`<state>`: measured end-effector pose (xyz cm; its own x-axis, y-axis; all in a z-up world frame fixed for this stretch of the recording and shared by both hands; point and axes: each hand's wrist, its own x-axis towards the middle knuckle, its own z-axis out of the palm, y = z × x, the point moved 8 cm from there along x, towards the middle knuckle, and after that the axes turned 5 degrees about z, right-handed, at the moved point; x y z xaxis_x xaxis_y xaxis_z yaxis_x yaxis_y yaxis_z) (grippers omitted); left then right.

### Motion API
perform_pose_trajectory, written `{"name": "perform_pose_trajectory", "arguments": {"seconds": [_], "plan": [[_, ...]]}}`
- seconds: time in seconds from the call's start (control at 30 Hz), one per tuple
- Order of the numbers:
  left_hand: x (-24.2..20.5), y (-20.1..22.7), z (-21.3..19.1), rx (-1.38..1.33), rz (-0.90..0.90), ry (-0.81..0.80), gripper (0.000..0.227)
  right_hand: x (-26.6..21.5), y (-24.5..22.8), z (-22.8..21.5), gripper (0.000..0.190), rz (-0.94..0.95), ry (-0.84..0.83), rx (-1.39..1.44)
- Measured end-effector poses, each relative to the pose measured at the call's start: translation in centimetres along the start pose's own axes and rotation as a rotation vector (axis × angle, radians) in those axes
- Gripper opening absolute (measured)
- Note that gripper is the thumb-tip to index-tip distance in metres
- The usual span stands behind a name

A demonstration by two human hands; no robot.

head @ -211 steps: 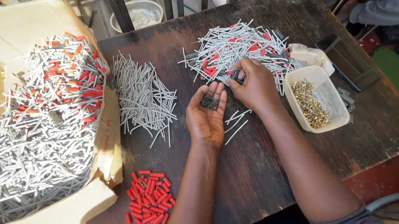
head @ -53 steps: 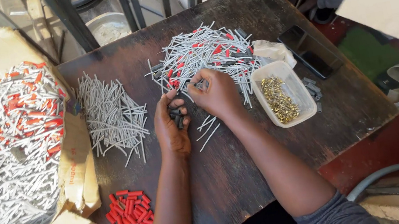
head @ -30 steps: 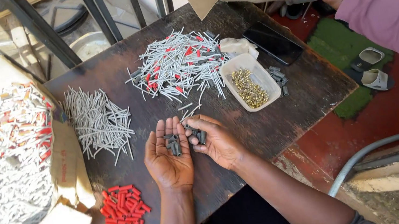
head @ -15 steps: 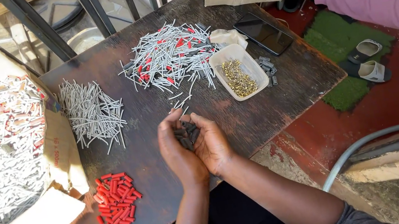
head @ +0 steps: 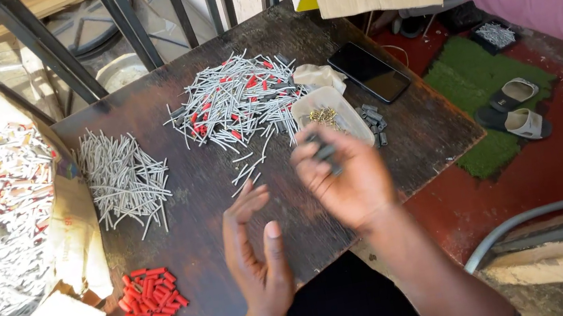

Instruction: The person sits at a wooden table and assembles small metal fasteners by hand. They pick up silver nails and red plastic caps, inserting the caps onto the nail heads. The person also handles small brass-colored metal pieces and dark grey plastic sleeves, sorting them into piles on the table.

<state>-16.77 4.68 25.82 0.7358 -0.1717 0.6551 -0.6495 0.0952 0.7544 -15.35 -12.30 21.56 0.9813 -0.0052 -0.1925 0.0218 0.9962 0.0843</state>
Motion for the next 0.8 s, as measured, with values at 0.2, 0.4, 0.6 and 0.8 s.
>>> {"name": "perform_pose_trajectory", "arguments": {"seconds": [0.2, 0.4, 0.6, 0.8], "plan": [[-4.1, -4.0, -4.6, 0.310, -0.164, -0.030, 0.021, 0.7, -17.6, 6.0, 0.009, -0.501, -0.009, -0.267], [-5.4, -4.9, -6.1, 0.394, -0.178, -0.060, 0.018, 5.5, -26.6, 13.2, 0.007, -0.672, -0.005, -0.590], [-5.4, -4.6, -5.4, 0.454, -0.109, -0.084, 0.016, 19.6, -33.4, 9.8, 0.007, -0.344, 0.186, -0.834], [-5.8, -5.0, -5.5, 0.464, -0.130, -0.104, 0.016, 25.9, -30.6, 9.1, 0.013, -0.351, 0.264, -0.815]]}}
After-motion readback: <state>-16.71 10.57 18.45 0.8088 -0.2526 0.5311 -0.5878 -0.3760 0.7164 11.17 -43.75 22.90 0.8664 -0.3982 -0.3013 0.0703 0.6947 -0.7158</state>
